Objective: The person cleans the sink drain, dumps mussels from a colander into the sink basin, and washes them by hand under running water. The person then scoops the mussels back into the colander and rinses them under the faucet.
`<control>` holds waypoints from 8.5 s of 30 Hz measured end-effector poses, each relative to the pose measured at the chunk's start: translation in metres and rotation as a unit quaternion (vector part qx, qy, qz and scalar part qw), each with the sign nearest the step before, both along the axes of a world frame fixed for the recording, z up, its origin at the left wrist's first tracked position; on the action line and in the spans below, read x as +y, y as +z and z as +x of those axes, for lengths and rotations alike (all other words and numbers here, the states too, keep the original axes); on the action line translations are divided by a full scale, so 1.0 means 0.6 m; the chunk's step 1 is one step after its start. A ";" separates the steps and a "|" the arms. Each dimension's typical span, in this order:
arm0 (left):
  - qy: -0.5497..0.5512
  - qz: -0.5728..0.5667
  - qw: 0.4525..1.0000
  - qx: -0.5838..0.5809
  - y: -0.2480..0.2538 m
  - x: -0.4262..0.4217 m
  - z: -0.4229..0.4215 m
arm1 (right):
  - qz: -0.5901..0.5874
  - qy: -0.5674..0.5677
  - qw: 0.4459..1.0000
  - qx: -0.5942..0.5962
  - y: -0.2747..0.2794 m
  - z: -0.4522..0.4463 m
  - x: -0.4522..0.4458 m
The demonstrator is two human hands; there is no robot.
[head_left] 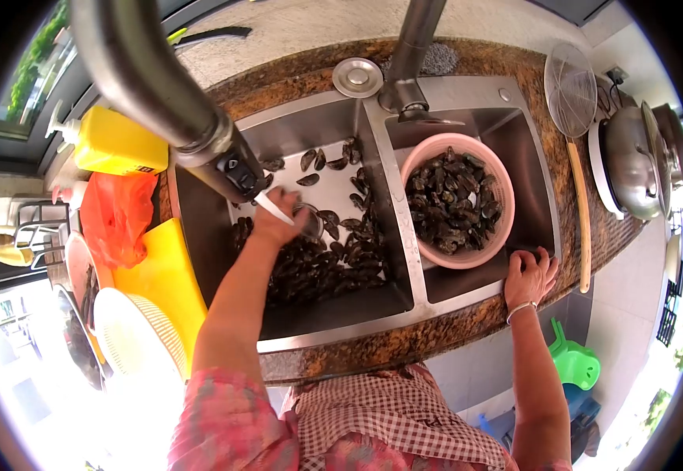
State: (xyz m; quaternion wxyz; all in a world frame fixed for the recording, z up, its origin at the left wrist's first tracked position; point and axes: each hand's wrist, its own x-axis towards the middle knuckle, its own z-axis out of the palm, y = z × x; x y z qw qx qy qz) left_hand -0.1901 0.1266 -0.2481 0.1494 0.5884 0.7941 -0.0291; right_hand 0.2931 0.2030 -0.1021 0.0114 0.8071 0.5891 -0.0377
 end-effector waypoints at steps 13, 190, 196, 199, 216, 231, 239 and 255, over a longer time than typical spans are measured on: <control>-0.022 -0.009 1.000 0.009 -0.048 -0.047 0.064 | 0.012 0.004 1.000 -0.012 -0.013 0.012 0.000; 0.162 -0.200 0.957 -0.137 -0.079 -0.001 0.061 | 0.104 0.330 0.938 0.028 -0.024 0.097 0.008; 0.121 -0.169 0.955 -0.213 -0.133 0.007 0.028 | 0.094 0.309 0.946 0.021 -0.021 0.092 0.006; 0.109 -0.219 0.934 -0.261 -0.112 0.009 0.016 | 0.090 0.319 0.943 0.033 -0.021 0.095 0.009; 0.135 -0.154 0.878 -0.433 -0.089 -0.024 -0.017 | 0.110 0.331 0.937 0.028 -0.020 0.092 0.009; 0.089 -0.201 0.926 -0.307 -0.065 0.003 0.001 | 0.110 0.339 0.934 0.029 -0.024 0.098 0.010; 0.279 0.227 0.889 -0.284 -0.054 -0.022 -0.093 | 0.099 0.313 0.944 0.039 -0.023 0.095 0.009; -0.032 0.438 0.890 -0.123 0.272 0.285 0.080 | 0.082 0.272 0.958 0.038 -0.019 0.093 0.006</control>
